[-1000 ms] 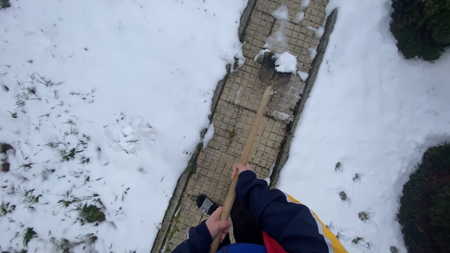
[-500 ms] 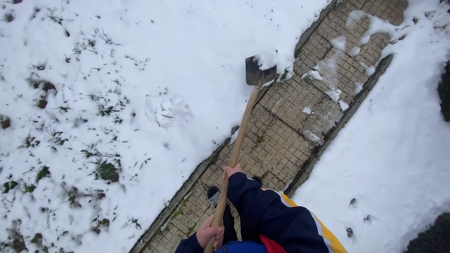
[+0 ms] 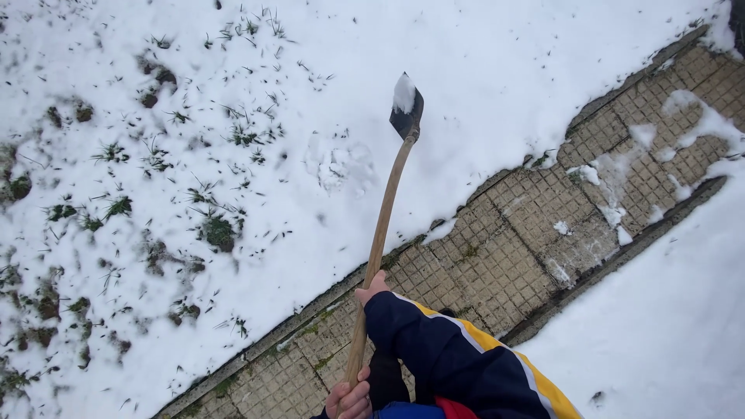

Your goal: Clearing snow from a tiled walkway using a shovel

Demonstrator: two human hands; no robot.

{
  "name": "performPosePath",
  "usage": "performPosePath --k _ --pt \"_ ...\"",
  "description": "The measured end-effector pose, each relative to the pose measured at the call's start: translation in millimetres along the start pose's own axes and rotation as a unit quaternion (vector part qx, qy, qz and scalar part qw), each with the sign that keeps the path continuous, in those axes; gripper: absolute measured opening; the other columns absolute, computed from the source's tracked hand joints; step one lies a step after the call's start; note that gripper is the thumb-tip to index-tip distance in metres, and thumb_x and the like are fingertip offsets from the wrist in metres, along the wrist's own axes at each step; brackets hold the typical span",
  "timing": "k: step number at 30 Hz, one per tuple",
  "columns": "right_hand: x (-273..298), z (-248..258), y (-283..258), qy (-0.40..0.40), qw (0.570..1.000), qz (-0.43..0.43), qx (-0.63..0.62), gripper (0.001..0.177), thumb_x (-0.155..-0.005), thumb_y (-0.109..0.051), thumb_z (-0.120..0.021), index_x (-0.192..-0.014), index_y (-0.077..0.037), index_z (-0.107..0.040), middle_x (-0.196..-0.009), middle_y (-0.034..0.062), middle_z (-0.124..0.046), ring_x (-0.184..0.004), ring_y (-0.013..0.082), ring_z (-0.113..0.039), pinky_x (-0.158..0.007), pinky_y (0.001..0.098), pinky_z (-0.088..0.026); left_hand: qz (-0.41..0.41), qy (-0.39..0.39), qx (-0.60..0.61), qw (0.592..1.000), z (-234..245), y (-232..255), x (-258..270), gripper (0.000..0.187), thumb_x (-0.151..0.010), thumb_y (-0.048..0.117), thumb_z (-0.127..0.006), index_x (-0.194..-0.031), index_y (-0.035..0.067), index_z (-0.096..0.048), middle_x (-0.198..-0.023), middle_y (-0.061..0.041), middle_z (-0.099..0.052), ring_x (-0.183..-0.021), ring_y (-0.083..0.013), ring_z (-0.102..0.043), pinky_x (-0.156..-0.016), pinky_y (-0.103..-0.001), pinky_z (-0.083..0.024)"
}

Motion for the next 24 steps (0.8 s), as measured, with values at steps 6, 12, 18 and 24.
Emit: performPosePath --k 6,12,18,24 --pt "10 -36 -26 -0.054 0.933 0.011 -0.357 0.035 -0.094 -0.015 -0.074 -0.106 -0.008 -0.041 -0.078 0.0133 -0.053 -0.05 0.0251 -0.057 -0.047 0.0416 -0.055 0.004 -0.081 0.074 0.994 -25 -1 13 0.015 -0.103 0.015 -0.047 -0.108 0.013 -0.033 -0.061 0.005 -0.046 -0.046 -0.0062 -0.045 -0.049 -0.019 -0.038" --pt "-18 -77 -15 -0.021 0.938 -0.047 -0.344 0.023 -0.096 -0.006 -0.062 -0.1 -0.004 -0.04 -0.062 0.0126 -0.051 -0.042 0.0233 -0.05 -0.037 0.0434 -0.049 -0.027 -0.021 0.033 0.999 21 28 49 0.032 -0.103 0.02 -0.045 -0.129 0.007 -0.033 -0.067 0.001 -0.042 -0.052 -0.0118 -0.046 -0.052 -0.024 -0.043" --pt "-3 -81 -39 0.007 0.974 -0.05 -0.223 0.023 -0.094 -0.007 -0.061 -0.106 -0.002 -0.042 -0.058 0.012 -0.051 -0.039 0.0245 -0.052 -0.04 0.0445 -0.05 -0.036 0.115 -0.132 0.984 38 66 65 0.036 -0.1 0.013 -0.05 -0.131 0.004 -0.034 -0.069 -0.005 -0.041 -0.044 -0.0148 -0.048 -0.044 -0.027 -0.042" --pt "20 -69 -55 0.026 0.971 -0.05 -0.232 0.027 -0.097 -0.011 -0.062 -0.112 -0.005 -0.041 -0.067 0.0118 -0.047 -0.042 0.0236 -0.049 -0.042 0.0433 -0.049 -0.011 0.089 -0.128 0.988 21 67 67 0.032 -0.098 0.014 -0.054 -0.12 0.007 -0.033 -0.069 -0.005 -0.041 -0.044 -0.0147 -0.044 -0.045 -0.026 -0.037"
Point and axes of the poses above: each hand's wrist, its own x-axis away from the middle knuckle, its own z-axis out of the back of the hand, y = z × x, the point moved 7 cm from there along -x, towards the middle knuckle
